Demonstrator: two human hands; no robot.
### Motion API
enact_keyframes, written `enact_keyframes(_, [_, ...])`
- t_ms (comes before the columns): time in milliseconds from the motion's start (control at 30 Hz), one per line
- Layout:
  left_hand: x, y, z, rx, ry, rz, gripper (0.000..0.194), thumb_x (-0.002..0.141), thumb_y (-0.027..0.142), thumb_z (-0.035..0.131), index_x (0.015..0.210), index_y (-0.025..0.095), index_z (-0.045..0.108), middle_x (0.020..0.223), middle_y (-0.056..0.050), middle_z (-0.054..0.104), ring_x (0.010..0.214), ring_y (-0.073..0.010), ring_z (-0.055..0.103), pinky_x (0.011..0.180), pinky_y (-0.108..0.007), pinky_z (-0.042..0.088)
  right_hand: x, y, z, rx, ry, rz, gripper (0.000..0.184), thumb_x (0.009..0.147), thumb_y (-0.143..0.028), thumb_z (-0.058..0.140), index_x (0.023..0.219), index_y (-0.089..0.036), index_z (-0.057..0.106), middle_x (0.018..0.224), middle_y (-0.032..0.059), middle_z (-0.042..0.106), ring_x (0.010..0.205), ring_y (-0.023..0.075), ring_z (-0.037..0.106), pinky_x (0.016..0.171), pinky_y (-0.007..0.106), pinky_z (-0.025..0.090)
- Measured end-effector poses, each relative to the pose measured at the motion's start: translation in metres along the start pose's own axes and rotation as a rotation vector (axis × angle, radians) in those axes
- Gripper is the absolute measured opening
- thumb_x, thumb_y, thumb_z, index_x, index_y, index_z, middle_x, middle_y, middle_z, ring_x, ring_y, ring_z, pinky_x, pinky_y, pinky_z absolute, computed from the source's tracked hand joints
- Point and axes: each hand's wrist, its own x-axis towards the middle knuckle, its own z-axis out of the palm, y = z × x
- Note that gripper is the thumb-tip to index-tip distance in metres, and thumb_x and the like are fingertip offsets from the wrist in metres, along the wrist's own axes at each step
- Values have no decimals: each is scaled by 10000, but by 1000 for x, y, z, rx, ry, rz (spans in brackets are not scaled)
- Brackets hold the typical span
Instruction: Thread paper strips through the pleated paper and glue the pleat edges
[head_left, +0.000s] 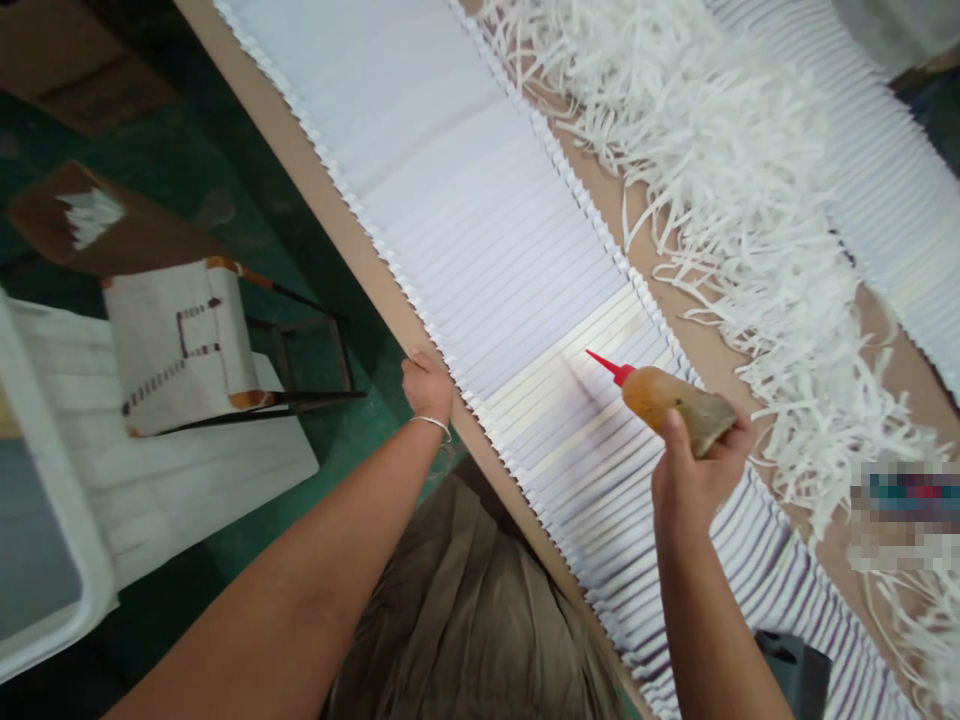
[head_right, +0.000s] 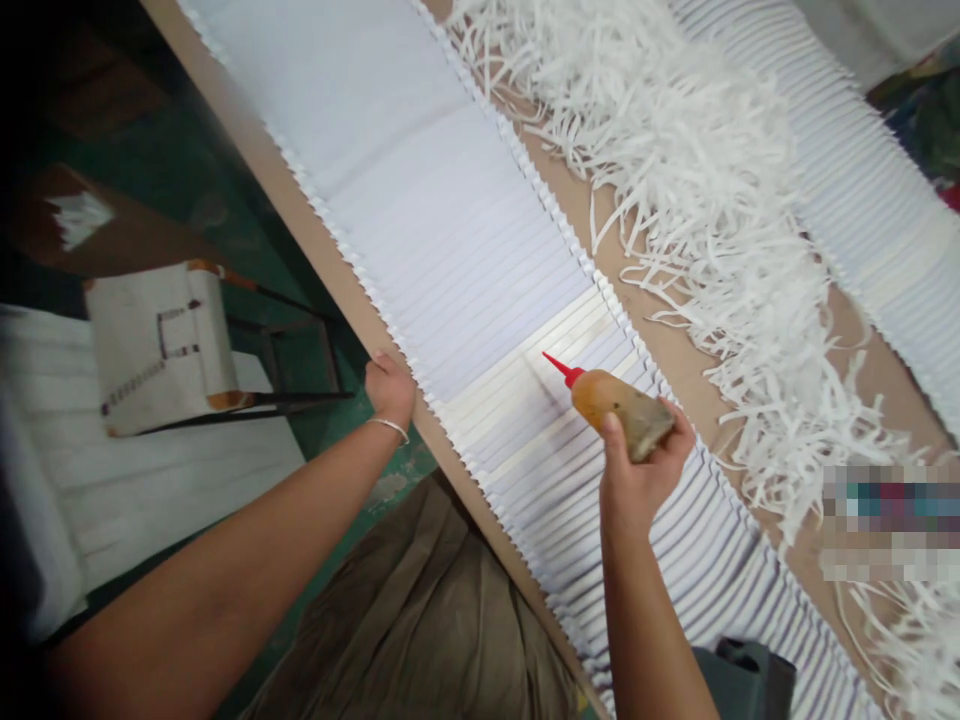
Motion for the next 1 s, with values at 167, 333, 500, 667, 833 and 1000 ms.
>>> enact_keyframes(167, [13,-6,-14,-77,-155,-16,442,1092,413,259,1010,146,601,1089,-228,719,1023,-319,717,893,-417,528,31,8,-11,390,101,405,419,773,-413,802,1115,-265,611,1079,-33,696,961,158,710,796,332,608])
enact_keyframes(333, [89,27,-24,-44,-41,-3,404,1094,403,266,1070,126,559,1136,-231,701,1089,-310,693,932,-394,518,56,22,-15,414,147,457,424,747,-383,831,1111,-264,648,1080,-17,711,913,171,715,695,308,599])
enact_keyframes(500, [149,62,-16,76,29,-13,540,1105,437,160,1079,58,544,1202,-265,669,1128,-331,667,987,-448,512,95,34,4,424,134,479,431,724,-405,855,1076,-241,668,1072,-6,719,934,176,717,700,299,604])
enact_keyframes(667, [149,59,-10,145,119,43,568,1100,421,167,1089,30,577,1201,-271,685,1130,-349,676,976,-471,531,138,48,29,313,92,330,482,716,-420,868,1082,-211,636,1024,9,706,886,181,716,734,367,633])
enact_keyframes(833, [151,59,-11,181,124,56,519,1092,335,216,1081,4,615,1192,-306,680,1142,-366,684,974,-482,536,163,58,43,233,88,297,498,695,-444,889,1029,-218,596,981,-1,695,876,187,718,723,391,656])
enact_keyframes(1000, [157,58,-7,153,162,77,510,1092,311,253,1080,-27,635,1171,-333,681,1149,-378,691,1006,-501,523,171,61,49,215,69,293,481,694,-432,893,1005,-222,591,953,-13,682,832,178,718,684,360,657])
